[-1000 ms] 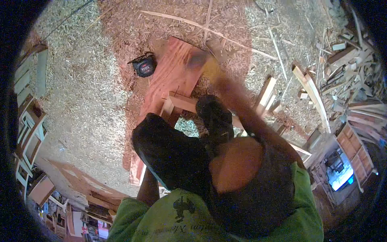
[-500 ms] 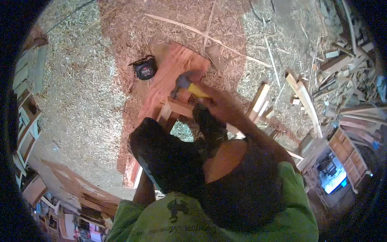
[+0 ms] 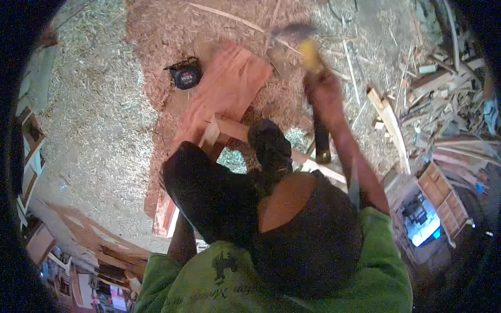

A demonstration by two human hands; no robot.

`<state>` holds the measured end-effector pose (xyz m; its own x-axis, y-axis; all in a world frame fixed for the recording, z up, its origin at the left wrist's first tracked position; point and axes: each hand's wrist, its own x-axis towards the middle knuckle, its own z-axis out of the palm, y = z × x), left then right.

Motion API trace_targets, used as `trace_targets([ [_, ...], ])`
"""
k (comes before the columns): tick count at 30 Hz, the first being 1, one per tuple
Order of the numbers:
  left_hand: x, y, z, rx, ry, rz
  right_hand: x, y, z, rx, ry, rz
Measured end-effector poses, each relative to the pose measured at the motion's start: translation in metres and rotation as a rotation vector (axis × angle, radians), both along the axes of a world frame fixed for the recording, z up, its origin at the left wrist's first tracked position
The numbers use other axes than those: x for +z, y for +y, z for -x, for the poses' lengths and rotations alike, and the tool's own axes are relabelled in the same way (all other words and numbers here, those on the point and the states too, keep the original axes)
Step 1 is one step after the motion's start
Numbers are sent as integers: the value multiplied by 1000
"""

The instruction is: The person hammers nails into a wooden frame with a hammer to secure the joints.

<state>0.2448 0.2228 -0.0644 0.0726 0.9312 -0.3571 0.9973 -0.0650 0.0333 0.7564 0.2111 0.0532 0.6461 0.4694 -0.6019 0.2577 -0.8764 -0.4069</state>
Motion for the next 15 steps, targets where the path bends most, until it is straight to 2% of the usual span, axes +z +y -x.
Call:
trace_targets([
  [2,-1,2,2,-9,-1,3,16,17,-8,-35,-121,70],
  [4,-2,5,1,4,-2,1,-49,-41,11,546,-470,432],
  [6,-2,4,2,4,-5,-1,-116,-108,81,440,64,58],
  [7,-3,6,3,-2,-12,4,-53,-65,105,337,326,-171],
  [9,-5,5,2,18,-9,-12,-37,-49,65,224,260,-115],
  [12,-3,4,1,2,-15,-1,12,-10,5,-152,56,-191],
  [13,-3,2,1,8,-8,3,35,18,-1,-235,-24,-393],
  [15,-2,1,1,23,-3,-3,50,44,0,-195,-176,-581],
])
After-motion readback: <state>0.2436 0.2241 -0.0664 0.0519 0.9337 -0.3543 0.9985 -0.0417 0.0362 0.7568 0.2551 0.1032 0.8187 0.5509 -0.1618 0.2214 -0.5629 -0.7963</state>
